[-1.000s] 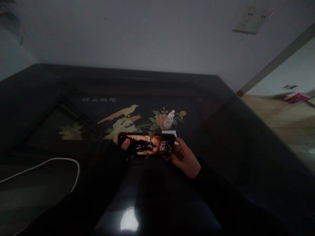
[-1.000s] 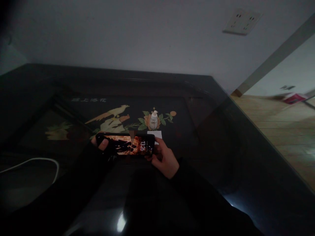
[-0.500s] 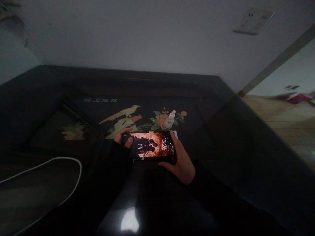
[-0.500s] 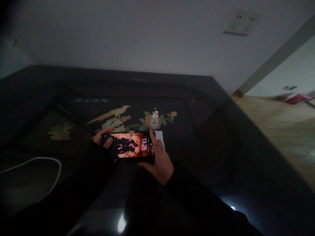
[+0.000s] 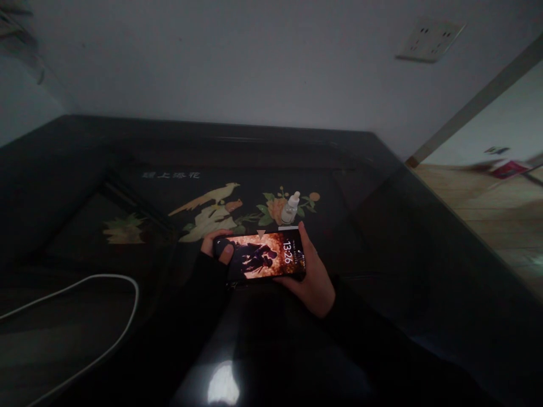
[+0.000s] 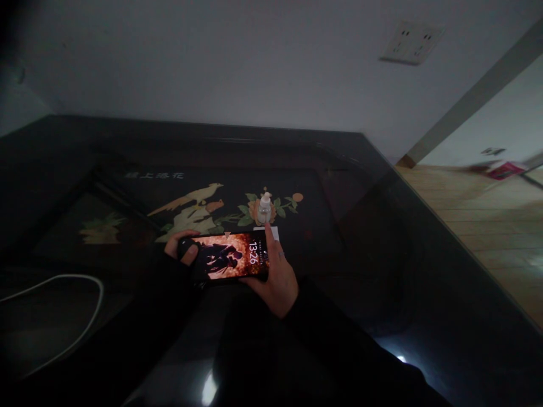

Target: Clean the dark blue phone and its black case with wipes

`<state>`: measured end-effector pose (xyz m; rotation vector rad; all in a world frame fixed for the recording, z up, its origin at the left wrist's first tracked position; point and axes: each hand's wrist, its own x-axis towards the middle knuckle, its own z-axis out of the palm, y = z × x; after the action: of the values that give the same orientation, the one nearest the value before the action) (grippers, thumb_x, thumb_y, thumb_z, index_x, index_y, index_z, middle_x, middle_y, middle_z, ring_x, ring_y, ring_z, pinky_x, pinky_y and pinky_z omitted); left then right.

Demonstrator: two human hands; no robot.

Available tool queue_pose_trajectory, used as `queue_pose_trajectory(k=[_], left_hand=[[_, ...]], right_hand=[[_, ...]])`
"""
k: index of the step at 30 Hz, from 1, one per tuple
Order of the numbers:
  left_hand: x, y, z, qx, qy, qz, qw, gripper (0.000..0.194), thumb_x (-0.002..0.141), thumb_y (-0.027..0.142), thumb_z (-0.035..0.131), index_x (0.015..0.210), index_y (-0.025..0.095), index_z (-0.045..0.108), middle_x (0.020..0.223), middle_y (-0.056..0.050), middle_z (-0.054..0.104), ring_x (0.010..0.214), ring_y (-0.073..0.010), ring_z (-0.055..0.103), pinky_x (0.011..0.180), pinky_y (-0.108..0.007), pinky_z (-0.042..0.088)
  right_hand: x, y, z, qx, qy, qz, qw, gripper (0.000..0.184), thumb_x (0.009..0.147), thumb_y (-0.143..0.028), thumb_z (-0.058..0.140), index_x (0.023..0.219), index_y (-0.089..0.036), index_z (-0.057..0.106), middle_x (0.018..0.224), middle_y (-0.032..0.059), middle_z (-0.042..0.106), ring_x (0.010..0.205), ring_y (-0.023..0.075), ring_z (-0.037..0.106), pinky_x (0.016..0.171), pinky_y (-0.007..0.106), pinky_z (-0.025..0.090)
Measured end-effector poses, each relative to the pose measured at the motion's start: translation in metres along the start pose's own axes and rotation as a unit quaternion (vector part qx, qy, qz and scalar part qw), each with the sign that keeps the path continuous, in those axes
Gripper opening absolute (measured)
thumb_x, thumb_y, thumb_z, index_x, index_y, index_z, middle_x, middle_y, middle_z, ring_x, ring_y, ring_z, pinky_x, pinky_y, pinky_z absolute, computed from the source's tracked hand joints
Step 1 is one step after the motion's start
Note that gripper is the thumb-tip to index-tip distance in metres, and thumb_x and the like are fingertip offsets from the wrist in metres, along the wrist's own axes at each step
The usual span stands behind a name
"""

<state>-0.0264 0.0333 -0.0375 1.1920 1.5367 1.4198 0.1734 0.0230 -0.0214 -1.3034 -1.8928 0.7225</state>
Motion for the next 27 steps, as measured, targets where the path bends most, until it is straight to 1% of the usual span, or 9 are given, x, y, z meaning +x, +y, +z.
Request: queue_pose_trajectory(k=[7,11,14,17,20,23,25,26,27], left_hand=[[0.001,-0.003,0.001,0.007,0.000,0.022,1.000,0.032,0.069,0.040,0.054,0.094,0.020,0.053,0.082,-0.002,0.051,0.068,-0.0141,0.049,0.058,-0.026,0.038],[0.001,-0.004,0.002,0.016,0.004,0.049,0.999,0.030,0.070,0.039,0.053,0.092,0.019,0.052,0.080,-0.001,0.051,0.067,-0.0129,0.047,0.060,-0.026,0.037],[0.000,-0.003,0.004,0.026,0.014,0.065,0.997,0.028,0.070,0.037,0.052,0.092,0.020,0.051,0.078,-0.001,0.050,0.065,-0.0122,0.046,0.060,-0.026,0.036],[-0.002,0.001,0.005,0.025,0.017,0.057,0.998,0.027,0.070,0.037,0.051,0.091,0.020,0.050,0.077,0.000,0.050,0.064,-0.0120,0.045,0.058,-0.025,0.035],[-0.004,0.006,0.007,0.026,0.017,0.043,0.999,0.027,0.069,0.037,0.050,0.089,0.019,0.050,0.075,0.000,0.048,0.063,-0.0119,0.044,0.057,-0.024,0.034],[-0.006,0.010,0.008,-0.003,0.013,0.008,1.000,0.029,0.068,0.038,0.051,0.090,0.019,0.050,0.073,0.001,0.048,0.061,-0.0118,0.044,0.056,-0.024,0.034],[-0.003,0.010,0.007,-0.022,0.013,0.003,1.000,0.028,0.067,0.037,0.053,0.089,0.019,0.050,0.072,0.001,0.048,0.060,-0.0114,0.044,0.056,-0.024,0.035],[0.000,0.009,0.006,-0.025,0.016,0.011,1.000,0.027,0.067,0.036,0.053,0.088,0.019,0.050,0.073,0.001,0.049,0.061,-0.0113,0.044,0.057,-0.024,0.035],[0.003,0.007,0.003,-0.020,0.022,0.028,0.999,0.026,0.067,0.034,0.054,0.087,0.019,0.051,0.074,0.001,0.049,0.062,-0.0114,0.045,0.059,-0.024,0.035]], right_hand=[[0.002,0.001,-0.001,0.025,-0.004,0.004,1.000,0.109,0.060,-0.029,0.074,0.138,-0.023,-0.002,0.142,0.0126,0.020,0.128,0.0311,0.024,0.102,0.051,0.026],[0.001,0.001,-0.001,0.006,0.002,0.011,1.000,0.111,0.057,-0.030,0.075,0.138,-0.024,-0.001,0.143,0.0112,0.019,0.128,0.0301,0.025,0.103,0.050,0.026],[0.001,0.000,0.000,-0.009,0.012,0.019,1.000,0.110,0.057,-0.031,0.076,0.138,-0.024,0.002,0.141,0.0115,0.022,0.126,0.0308,0.028,0.102,0.050,0.027],[0.000,-0.002,0.000,-0.015,0.011,0.016,1.000,0.108,0.058,-0.033,0.074,0.138,-0.023,0.003,0.139,0.0130,0.026,0.124,0.0327,0.031,0.100,0.052,0.029],[-0.001,-0.002,-0.001,-0.025,0.011,0.000,1.000,0.106,0.060,-0.033,0.073,0.138,-0.022,0.003,0.138,0.0139,0.027,0.124,0.0338,0.031,0.099,0.052,0.029],[-0.001,-0.002,-0.001,-0.020,0.009,-0.008,1.000,0.105,0.061,-0.034,0.073,0.138,-0.023,0.002,0.138,0.0128,0.027,0.125,0.0326,0.029,0.100,0.051,0.029],[0.000,-0.001,-0.002,0.002,0.004,-0.009,1.000,0.106,0.060,-0.035,0.073,0.138,-0.024,0.002,0.140,0.0120,0.023,0.127,0.0320,0.025,0.102,0.051,0.026],[0.001,-0.001,-0.003,0.024,-0.003,-0.006,1.000,0.106,0.061,-0.035,0.073,0.138,-0.023,0.002,0.140,0.0120,0.022,0.128,0.0317,0.024,0.102,0.050,0.026],[0.001,-0.001,-0.004,0.059,-0.014,0.004,0.998,0.104,0.062,-0.034,0.072,0.138,-0.023,0.001,0.140,0.0124,0.024,0.127,0.0310,0.027,0.102,0.049,0.028]])
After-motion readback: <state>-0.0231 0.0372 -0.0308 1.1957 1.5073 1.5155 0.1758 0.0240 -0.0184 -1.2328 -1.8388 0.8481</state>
